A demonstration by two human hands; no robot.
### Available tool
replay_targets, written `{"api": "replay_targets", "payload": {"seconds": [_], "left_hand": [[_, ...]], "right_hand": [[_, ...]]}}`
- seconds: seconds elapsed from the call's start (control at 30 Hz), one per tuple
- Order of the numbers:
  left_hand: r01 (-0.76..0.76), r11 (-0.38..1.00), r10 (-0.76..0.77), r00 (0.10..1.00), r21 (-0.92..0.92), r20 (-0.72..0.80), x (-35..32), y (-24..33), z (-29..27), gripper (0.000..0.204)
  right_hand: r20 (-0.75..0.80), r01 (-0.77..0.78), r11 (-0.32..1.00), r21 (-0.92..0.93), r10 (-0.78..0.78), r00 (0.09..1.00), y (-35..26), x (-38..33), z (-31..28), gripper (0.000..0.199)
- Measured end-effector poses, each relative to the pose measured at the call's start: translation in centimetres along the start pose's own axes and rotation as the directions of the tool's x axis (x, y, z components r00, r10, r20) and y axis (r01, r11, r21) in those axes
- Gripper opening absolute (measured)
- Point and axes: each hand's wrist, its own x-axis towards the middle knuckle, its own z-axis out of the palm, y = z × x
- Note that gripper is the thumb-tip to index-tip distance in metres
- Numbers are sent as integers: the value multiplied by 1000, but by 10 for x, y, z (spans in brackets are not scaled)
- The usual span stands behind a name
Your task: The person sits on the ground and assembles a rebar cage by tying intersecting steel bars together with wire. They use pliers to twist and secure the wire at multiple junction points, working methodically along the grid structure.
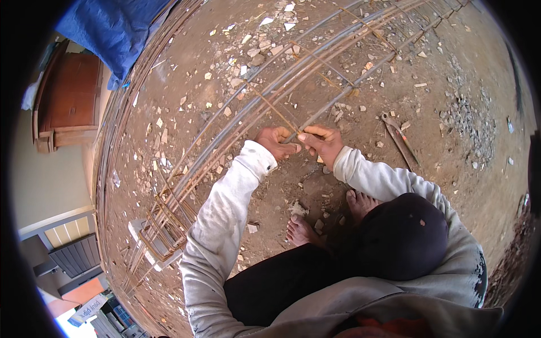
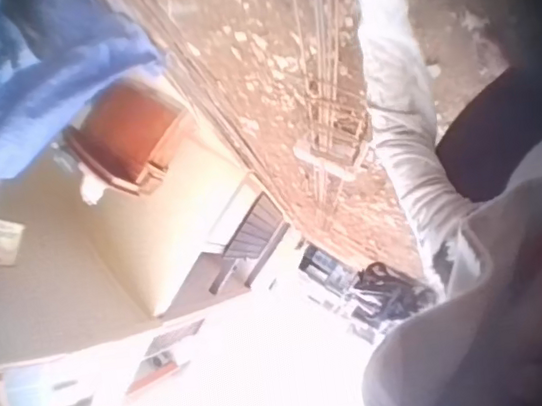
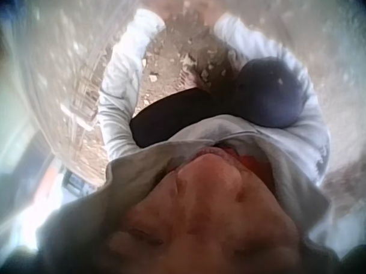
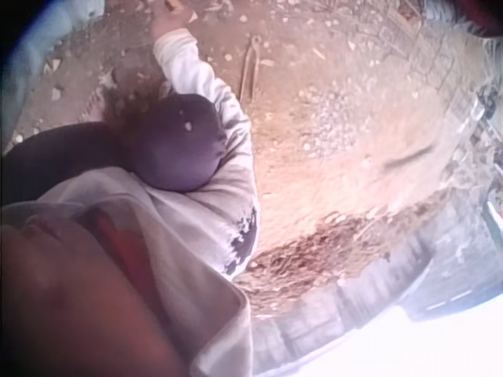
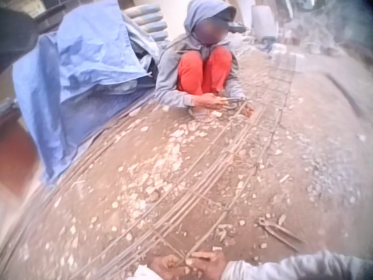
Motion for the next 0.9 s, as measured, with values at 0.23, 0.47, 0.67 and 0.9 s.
{"api": "replay_targets", "payload": {"seconds": [0.23, 0.47, 0.67, 0.9], "left_hand": [[95, 750, 126, 951, 654, -282, 0, 3, 24, 33], [284, 738, -252, 958, -612, 140, 20, -14, -16, 32], [339, 818, -326, 939, -464, 111, 14, 2, -14, 25], [326, 900, -366, 926, -288, -96, 25, 14, -2, 22]], "right_hand": [[-45, -129, 988, -81, 126, 991, -11, 11, -6, 29], [-27, -61, 997, -37, 60, 998, -13, 9, 6, 24], [37, -77, 996, 55, 75, 997, -19, 12, -1, 30], [114, -63, 995, 81, 54, 992, -10, 19, -9, 31]]}}
